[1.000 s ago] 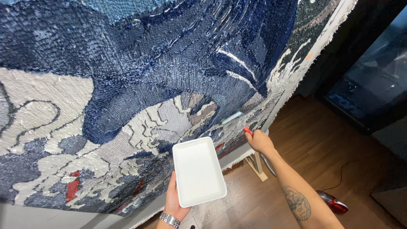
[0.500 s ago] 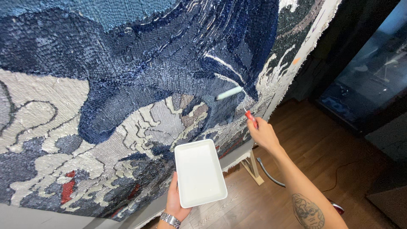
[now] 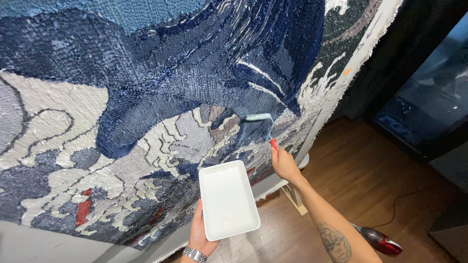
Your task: The person applies a white liquid to a large, textured rug using a small paint roller. They repeatedly dip the roller into a white tray and roll it across the rug's surface, covering a specific section.
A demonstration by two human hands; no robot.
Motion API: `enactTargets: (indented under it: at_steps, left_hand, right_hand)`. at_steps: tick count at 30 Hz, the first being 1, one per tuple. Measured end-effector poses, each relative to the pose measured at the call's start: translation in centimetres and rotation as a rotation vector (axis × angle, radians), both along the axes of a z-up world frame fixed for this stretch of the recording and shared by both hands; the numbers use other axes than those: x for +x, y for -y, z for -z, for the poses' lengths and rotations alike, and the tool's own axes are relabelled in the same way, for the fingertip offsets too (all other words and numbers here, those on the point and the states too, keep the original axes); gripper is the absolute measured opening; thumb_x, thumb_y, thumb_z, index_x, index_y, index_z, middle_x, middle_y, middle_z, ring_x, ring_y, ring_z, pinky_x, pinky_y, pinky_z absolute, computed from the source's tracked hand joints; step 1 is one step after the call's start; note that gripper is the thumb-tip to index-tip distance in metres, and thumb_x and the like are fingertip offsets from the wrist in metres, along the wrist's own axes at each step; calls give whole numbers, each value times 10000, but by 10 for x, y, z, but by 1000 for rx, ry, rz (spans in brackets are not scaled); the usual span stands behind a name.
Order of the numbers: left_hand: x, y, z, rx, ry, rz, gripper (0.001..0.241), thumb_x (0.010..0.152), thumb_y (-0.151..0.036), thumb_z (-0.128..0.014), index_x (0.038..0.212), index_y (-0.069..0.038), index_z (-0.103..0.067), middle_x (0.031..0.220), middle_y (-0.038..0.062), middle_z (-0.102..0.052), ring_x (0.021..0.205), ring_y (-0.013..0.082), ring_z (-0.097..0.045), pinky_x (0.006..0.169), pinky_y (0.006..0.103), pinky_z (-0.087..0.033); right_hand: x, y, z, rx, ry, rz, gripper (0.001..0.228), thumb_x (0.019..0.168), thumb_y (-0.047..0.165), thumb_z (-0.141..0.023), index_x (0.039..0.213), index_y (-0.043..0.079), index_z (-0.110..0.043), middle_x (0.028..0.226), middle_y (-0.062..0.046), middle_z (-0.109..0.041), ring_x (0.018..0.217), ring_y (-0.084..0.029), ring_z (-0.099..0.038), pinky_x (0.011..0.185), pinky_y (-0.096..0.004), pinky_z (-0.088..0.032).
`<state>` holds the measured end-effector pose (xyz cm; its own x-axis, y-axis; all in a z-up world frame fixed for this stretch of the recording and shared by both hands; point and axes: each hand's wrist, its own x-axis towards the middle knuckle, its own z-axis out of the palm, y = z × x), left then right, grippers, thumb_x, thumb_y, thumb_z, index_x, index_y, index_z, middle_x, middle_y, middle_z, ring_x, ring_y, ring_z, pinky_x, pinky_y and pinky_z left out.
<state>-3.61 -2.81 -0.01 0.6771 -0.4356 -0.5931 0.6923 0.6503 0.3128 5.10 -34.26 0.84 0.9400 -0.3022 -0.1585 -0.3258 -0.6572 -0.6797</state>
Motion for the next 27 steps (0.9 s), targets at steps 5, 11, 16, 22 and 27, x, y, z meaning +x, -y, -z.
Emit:
enactTargets:
  at_steps: [5, 11, 16, 22, 27]
  left_hand:
    - [-4, 0, 4, -3, 21, 1, 719, 942, -651, -461, 1443, -165, -636, 1330, 141, -701, 1099, 381, -662, 876, 555, -534]
    - [-3, 0, 3, -1, 1, -41, 695, 952, -623, -467, 1438, -151, -625, 1360, 139, -680, 1149, 368, -633, 964, 552, -500]
    - [0, -4, -1, -2, -26, -49, 717, 952, -625, -464, 1452, -134, -611, 1375, 150, -666, 1178, 373, -619, 1002, 559, -482]
    - [-9, -11, -12, 48, -45, -130, 681, 1013, -584, -379, 1523, -165, -550, 1453, 130, -612, 1269, 377, -565, 1077, 578, -424]
    - [-20, -18, -13, 35, -39, -131, 696, 1003, -581, -379, 1547, -177, -535, 1465, 114, -600, 1286, 365, -556, 1093, 566, -416]
  right_hand:
    - [11, 7, -27, 122, 123, 70, 490, 1133, 402, -324, 818, 88, -530, 715, -93, -587, 631, -281, -517, 628, -416, -393]
    - [13, -3, -56, 312, 170, 138, 476, 1159, 376, -318, 794, 98, -448, 615, -27, -464, 462, -171, -432, 444, -372, -395]
    - [3, -42, -35, 555, 26, 93, 510, 1207, 303, -290, 805, 60, -489, 548, 1, -450, 349, -128, -427, 288, -224, -407]
    - [8, -43, -42, 708, 59, 87, 448, 1163, 387, -318, 828, 103, -410, 544, 15, -362, 404, -151, -364, 361, -314, -358]
    - [15, -35, -66, 895, 103, 207, 428, 1155, 398, -317, 814, 144, -369, 550, 17, -299, 434, -142, -287, 394, -313, -282]
